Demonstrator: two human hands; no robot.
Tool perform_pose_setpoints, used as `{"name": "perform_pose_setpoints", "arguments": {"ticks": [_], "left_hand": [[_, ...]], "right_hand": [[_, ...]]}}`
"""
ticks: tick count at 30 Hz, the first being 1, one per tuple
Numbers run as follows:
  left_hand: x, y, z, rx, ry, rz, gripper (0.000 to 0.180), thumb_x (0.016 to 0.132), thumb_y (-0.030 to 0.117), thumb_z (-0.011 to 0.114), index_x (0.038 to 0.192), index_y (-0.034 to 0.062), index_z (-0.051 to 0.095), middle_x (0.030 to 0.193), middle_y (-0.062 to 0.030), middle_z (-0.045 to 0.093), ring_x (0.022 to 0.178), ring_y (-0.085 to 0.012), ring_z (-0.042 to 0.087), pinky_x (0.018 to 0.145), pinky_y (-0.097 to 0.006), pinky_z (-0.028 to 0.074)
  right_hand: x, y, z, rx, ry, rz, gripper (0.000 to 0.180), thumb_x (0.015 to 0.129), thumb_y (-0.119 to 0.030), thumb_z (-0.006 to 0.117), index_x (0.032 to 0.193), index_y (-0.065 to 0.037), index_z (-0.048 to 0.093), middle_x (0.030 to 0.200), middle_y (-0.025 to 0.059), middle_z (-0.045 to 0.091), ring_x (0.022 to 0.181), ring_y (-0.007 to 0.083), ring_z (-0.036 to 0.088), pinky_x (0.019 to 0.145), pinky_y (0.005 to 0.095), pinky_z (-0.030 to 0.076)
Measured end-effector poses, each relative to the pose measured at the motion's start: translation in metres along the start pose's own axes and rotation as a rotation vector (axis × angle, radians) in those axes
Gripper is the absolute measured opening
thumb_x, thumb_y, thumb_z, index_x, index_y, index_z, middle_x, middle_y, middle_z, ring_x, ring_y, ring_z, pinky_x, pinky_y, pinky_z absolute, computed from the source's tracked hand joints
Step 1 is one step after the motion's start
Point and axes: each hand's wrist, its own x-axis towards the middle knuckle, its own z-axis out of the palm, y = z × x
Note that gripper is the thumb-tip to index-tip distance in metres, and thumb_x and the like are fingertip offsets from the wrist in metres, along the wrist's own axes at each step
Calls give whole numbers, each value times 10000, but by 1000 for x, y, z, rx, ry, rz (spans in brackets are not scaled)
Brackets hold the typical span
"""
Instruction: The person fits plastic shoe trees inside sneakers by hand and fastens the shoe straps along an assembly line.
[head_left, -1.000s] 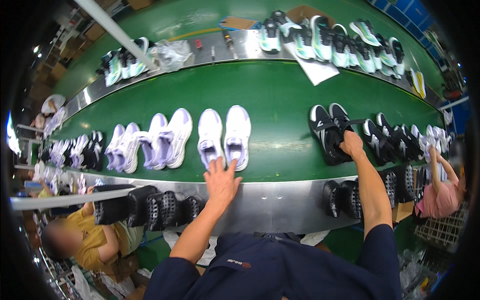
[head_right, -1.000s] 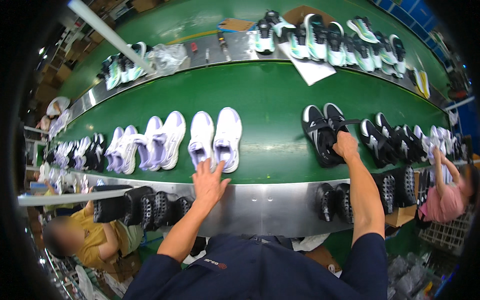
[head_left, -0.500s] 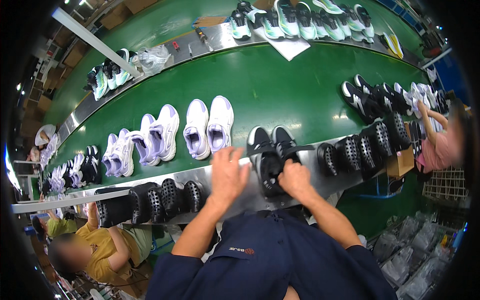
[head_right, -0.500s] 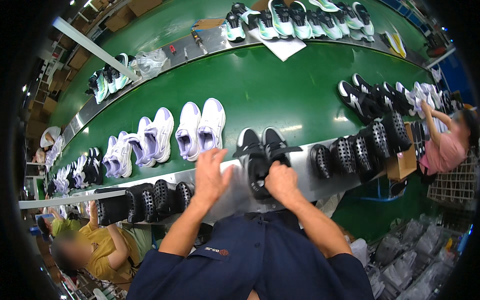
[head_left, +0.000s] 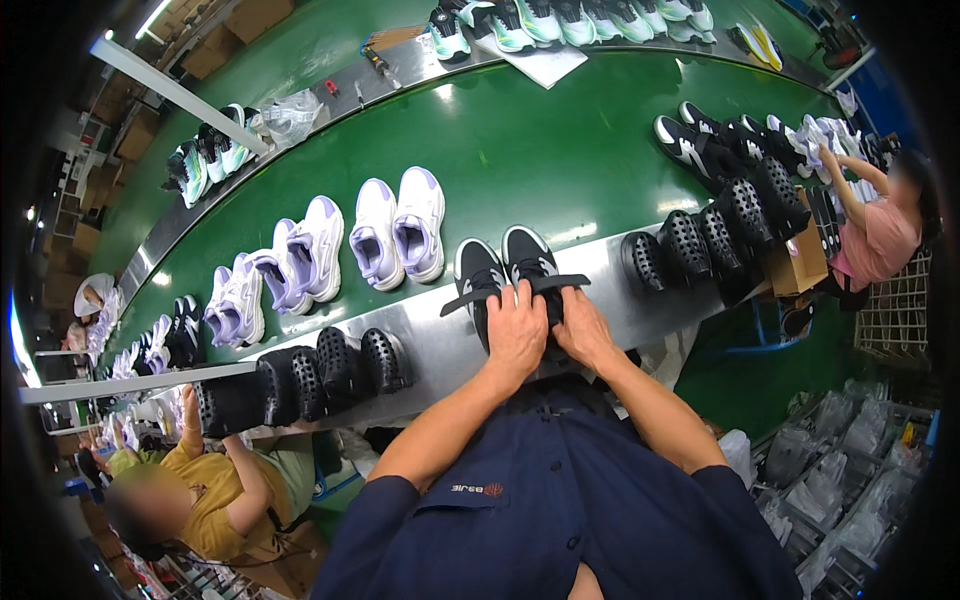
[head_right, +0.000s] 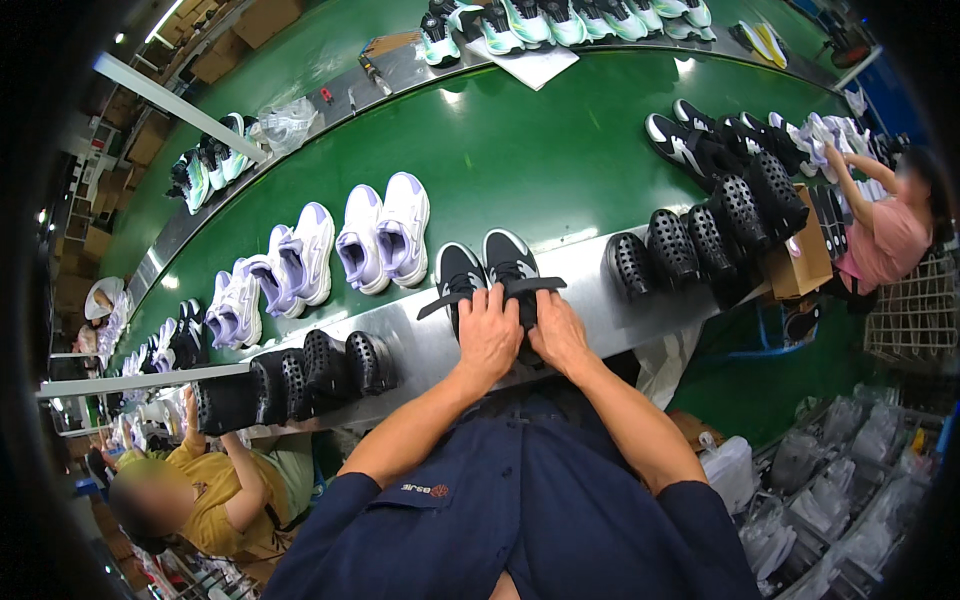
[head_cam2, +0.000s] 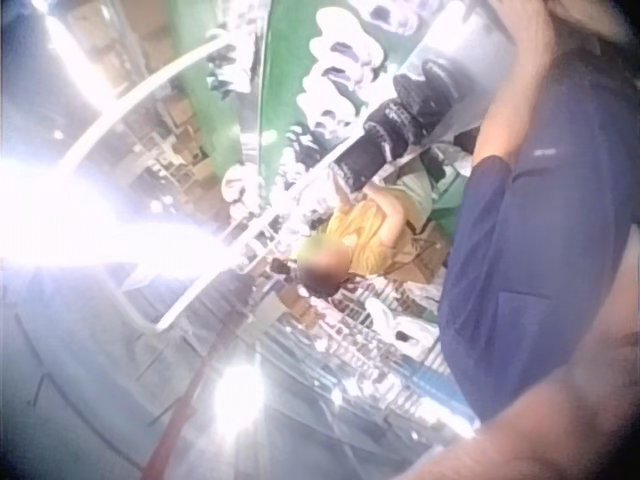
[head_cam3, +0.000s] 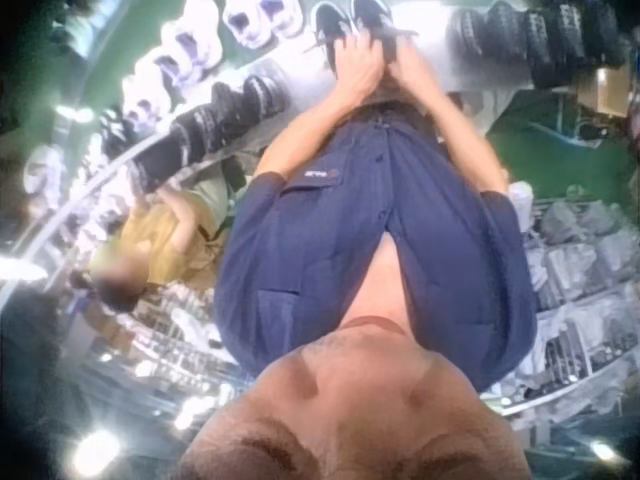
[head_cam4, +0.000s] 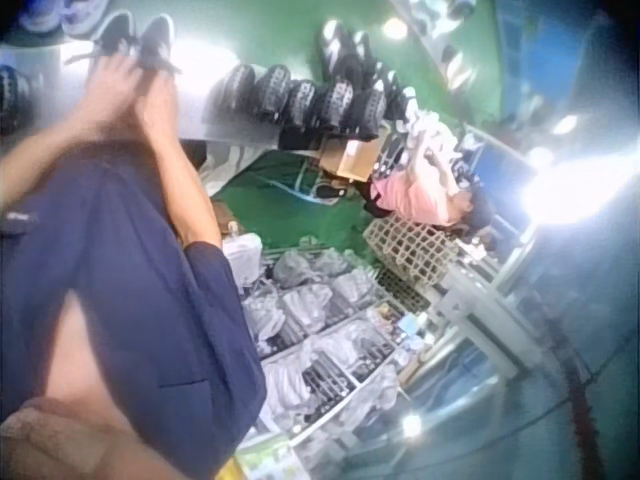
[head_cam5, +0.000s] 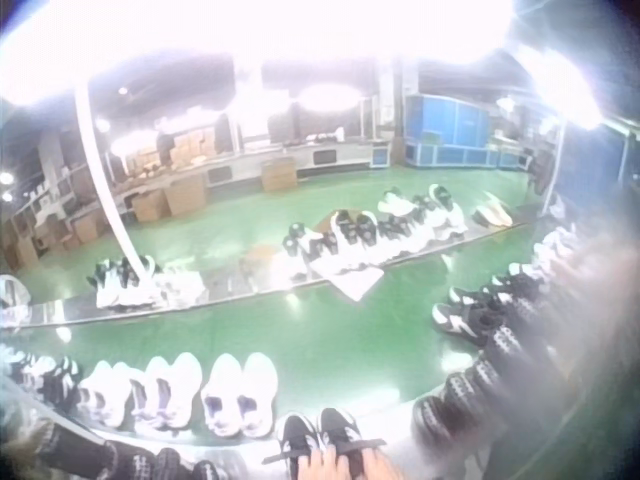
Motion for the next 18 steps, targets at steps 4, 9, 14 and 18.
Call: {"name": "perform_pose_setpoints", "arguments": {"ticks": [4, 9, 14, 18], "left_hand": [[21, -12, 0, -294, 139, 48, 129, 732, 124, 698, 795, 11, 695, 1151, -146, 608, 1071, -334, 550, 849, -438, 447], [66, -57, 4, -684, -156, -133, 231, 820, 174, 598, 794, -38, 686, 929, -229, 647, 911, -390, 604, 810, -444, 497], [89, -68, -8, -848, -278, -163, 284, 848, 218, 559, 791, -43, 656, 873, -249, 625, 848, -392, 604, 769, -449, 487], [95, -73, -12, -804, -430, -173, 253, 876, 215, 605, 846, -27, 669, 918, -216, 628, 877, -347, 603, 765, -424, 483]], "right_hand": [[11, 16, -5, -48, 53, -92, 358, 826, -152, 688, 1142, -46, 556, 979, 205, 639, 864, 441, 635, 746, 510, 529], [40, -2, -29, -114, 73, -176, 281, 935, -321, 609, 917, -44, 653, 884, 164, 677, 808, 391, 665, 707, 496, 536], [56, -16, -50, -222, -23, -173, 359, 975, -352, 553, 835, -34, 644, 828, 173, 680, 789, 396, 662, 679, 500, 527], [58, -16, -57, -235, -45, -174, 354, 979, -327, 551, 829, -19, 642, 814, 191, 675, 787, 399, 664, 679, 497, 524]]}}
